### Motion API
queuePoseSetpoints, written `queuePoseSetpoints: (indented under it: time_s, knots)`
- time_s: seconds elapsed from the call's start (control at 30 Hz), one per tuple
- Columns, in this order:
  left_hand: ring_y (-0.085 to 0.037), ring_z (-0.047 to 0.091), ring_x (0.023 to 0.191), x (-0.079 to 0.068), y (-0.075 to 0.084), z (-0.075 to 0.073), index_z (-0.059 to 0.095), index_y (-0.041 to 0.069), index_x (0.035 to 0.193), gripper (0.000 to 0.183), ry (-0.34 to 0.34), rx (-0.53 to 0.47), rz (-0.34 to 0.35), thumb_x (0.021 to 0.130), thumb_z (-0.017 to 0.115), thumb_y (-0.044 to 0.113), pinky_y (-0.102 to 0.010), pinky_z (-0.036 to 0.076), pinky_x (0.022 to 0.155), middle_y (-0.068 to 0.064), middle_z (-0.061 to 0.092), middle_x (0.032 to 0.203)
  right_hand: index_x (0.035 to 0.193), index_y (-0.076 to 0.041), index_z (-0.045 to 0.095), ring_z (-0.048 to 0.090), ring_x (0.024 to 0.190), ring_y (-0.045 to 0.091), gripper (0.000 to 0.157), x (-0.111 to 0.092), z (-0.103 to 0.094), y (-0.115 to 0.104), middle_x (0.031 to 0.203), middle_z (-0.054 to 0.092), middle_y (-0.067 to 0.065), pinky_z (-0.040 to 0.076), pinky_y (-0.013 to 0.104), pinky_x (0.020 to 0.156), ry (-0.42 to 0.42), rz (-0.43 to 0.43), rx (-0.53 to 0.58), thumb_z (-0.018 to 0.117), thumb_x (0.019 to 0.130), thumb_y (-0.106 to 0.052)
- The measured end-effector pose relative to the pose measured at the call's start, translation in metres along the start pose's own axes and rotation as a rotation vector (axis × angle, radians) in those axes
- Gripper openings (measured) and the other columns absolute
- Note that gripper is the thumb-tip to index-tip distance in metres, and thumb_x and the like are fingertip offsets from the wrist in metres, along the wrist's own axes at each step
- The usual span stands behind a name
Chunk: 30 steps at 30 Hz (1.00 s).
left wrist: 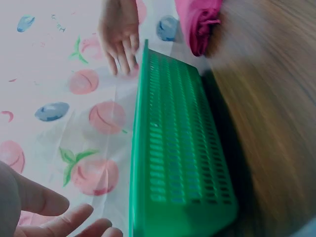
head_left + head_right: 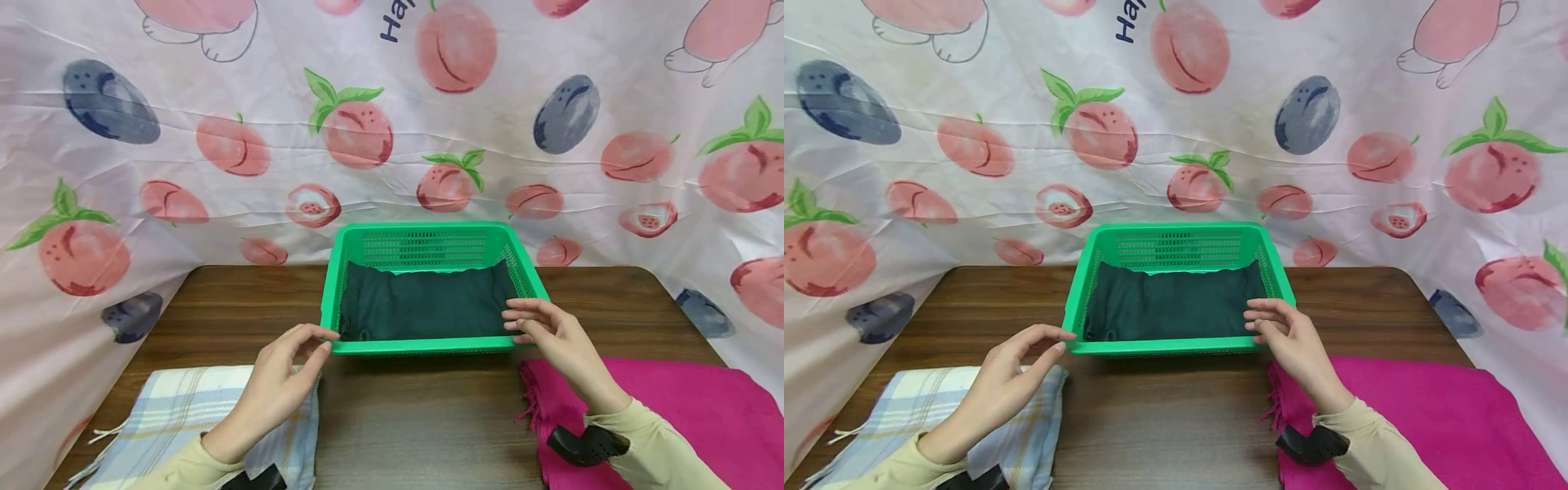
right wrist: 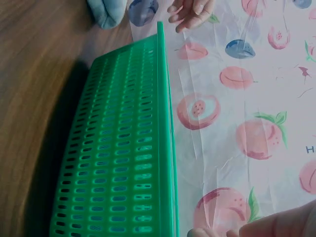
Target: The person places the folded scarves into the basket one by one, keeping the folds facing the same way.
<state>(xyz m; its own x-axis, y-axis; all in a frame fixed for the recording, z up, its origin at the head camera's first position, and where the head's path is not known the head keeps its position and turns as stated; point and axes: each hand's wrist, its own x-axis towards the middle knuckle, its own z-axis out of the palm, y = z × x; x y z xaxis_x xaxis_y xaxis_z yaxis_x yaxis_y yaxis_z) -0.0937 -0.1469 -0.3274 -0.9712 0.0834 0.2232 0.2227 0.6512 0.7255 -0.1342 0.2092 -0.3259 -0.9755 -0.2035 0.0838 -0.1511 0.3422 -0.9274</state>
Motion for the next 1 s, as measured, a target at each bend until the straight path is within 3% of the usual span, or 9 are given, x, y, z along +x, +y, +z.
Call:
queuePoseSetpoints:
  time_s: [0.13, 0.33, 0.5, 0.6, 0.77, 0.87, 1.0]
  knots:
    - [-0.001, 0.058, 0.083, -0.014, -0.009, -0.006, 0.066, 0.024, 0.095, 0.015, 0.025, 0.030, 0.016, 0.090, 0.057, 0.013, -0.021, 0.049, 0.071, 0.012, 0.064, 0.092, 0.122, 0.001, 0.051, 0.064, 0.092, 0.007, 0.029, -0.010, 0.000, 0.004, 0.103, 0.065, -0.015, 0.054, 0.026, 0.076, 0.015, -0.029, 0.000, 0.046, 0.097, -0.013]
    - [0.004, 0.056, 0.081, -0.026, -0.021, -0.013, 0.065, 0.029, 0.090, 0.016, 0.035, 0.092, 0.008, 0.090, 0.059, 0.014, -0.021, 0.049, 0.070, 0.015, 0.064, 0.090, 0.119, 0.001, 0.053, 0.065, 0.090, 0.009, 0.027, -0.025, 0.001, 0.007, 0.102, 0.067, -0.010, 0.054, 0.027, 0.073, 0.021, -0.045, 0.008, 0.048, 0.097, -0.014]
    - [0.005, 0.057, 0.080, -0.037, -0.029, -0.019, 0.067, 0.025, 0.091, 0.012, 0.026, 0.109, 0.004, 0.088, 0.062, 0.015, -0.020, 0.050, 0.068, 0.013, 0.065, 0.090, 0.116, -0.001, 0.055, 0.066, 0.086, 0.010, 0.024, -0.039, 0.006, 0.011, 0.100, 0.068, -0.007, 0.054, 0.028, 0.071, 0.011, -0.046, 0.004, 0.048, 0.096, -0.013]
    - [0.006, 0.056, 0.081, -0.046, -0.039, -0.024, 0.067, 0.024, 0.092, 0.008, 0.005, 0.149, -0.050, 0.088, 0.063, 0.019, -0.020, 0.050, 0.068, 0.014, 0.065, 0.090, 0.115, 0.000, 0.054, 0.066, 0.085, 0.010, 0.023, -0.047, 0.011, 0.015, 0.100, 0.068, -0.006, 0.054, 0.029, 0.069, -0.013, -0.036, 0.011, 0.048, 0.096, -0.011]
    - [0.009, 0.055, 0.081, -0.059, -0.062, -0.038, 0.066, 0.023, 0.095, 0.008, -0.055, 0.243, -0.198, 0.088, 0.063, 0.026, -0.020, 0.049, 0.066, 0.011, 0.066, 0.095, 0.113, 0.000, 0.055, 0.066, 0.083, 0.010, 0.021, -0.058, 0.020, 0.023, 0.097, 0.068, -0.006, 0.055, 0.030, 0.067, -0.049, 0.017, 0.034, 0.049, 0.095, -0.010]
    - [0.004, 0.058, 0.080, -0.063, -0.077, -0.049, 0.065, 0.022, 0.098, 0.013, -0.084, 0.294, -0.232, 0.088, 0.062, 0.029, -0.021, 0.049, 0.066, 0.005, 0.066, 0.100, 0.113, 0.001, 0.055, 0.065, 0.082, 0.010, 0.021, -0.062, 0.027, 0.029, 0.096, 0.068, -0.003, 0.055, 0.030, 0.066, -0.085, 0.005, 0.043, 0.049, 0.095, -0.008]
    - [-0.022, 0.063, 0.090, -0.068, -0.098, -0.069, 0.061, 0.011, 0.110, 0.033, -0.140, 0.357, -0.278, 0.088, 0.061, 0.036, -0.036, 0.052, 0.071, -0.012, 0.062, 0.109, 0.115, 0.007, 0.052, 0.065, 0.083, 0.012, 0.024, -0.065, 0.039, 0.039, 0.098, 0.066, 0.011, 0.054, 0.029, 0.066, -0.178, 0.001, 0.077, 0.046, 0.095, -0.006]
